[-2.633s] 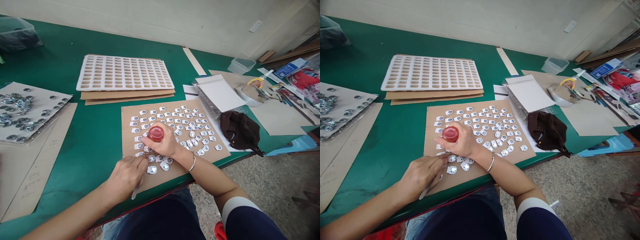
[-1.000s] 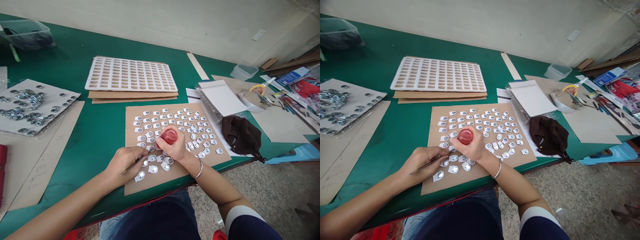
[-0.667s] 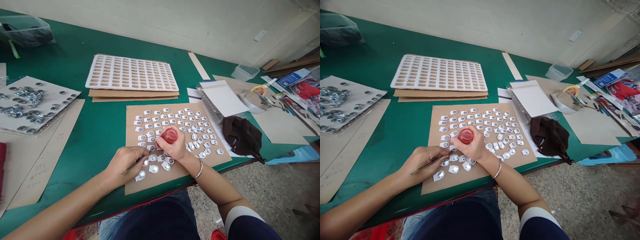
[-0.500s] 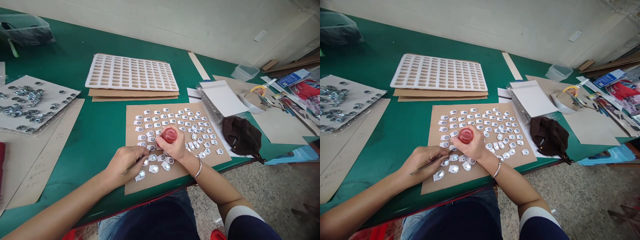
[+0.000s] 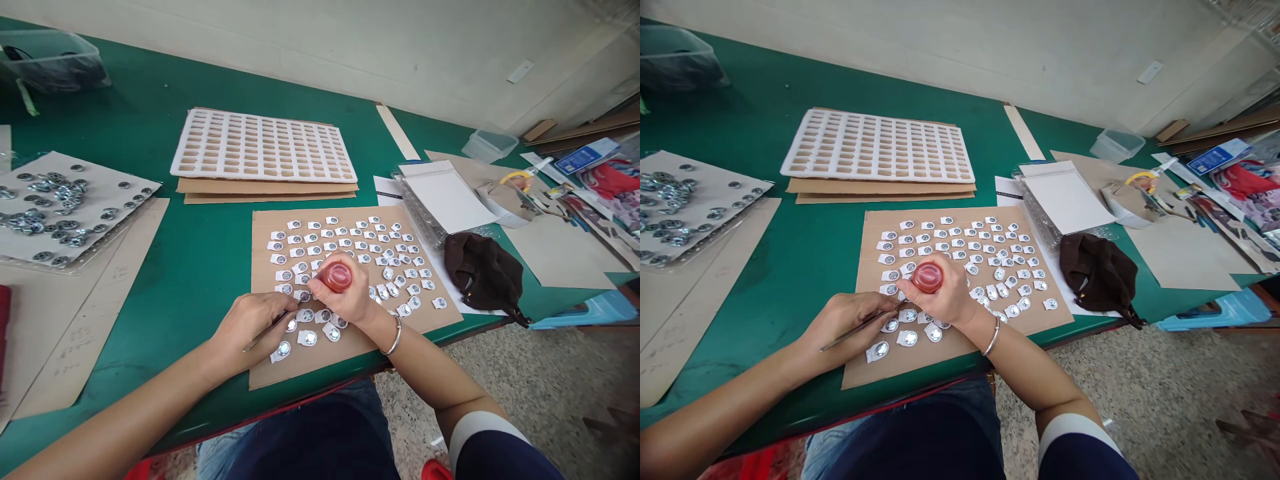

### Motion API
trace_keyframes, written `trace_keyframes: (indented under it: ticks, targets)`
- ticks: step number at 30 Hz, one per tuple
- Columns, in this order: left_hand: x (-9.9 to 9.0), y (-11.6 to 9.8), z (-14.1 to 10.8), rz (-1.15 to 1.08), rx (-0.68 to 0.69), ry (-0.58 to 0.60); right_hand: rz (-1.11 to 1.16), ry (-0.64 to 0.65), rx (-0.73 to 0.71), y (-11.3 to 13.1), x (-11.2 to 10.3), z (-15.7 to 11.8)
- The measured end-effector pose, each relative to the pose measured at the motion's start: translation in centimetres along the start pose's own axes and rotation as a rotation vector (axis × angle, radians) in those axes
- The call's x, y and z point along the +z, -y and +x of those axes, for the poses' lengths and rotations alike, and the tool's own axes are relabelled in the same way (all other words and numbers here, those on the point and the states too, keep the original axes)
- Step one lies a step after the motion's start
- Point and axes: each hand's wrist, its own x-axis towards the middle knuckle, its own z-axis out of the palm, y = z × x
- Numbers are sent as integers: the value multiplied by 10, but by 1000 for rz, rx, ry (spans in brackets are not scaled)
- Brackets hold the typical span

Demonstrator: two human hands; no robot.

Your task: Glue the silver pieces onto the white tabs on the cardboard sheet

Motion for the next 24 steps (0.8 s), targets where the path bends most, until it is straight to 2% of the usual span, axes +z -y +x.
trace_keyframes:
  ticks: [8,15,24]
  targets:
    - [0,2,0,-7,2,-1,2,-4,-51,0,1,-1]
    - [-6,-4,2,-7,-43,81,24,12,-59,3,0,-2]
    - [1,3,0,-23,-47,35,47,24,-26,5,1,-2]
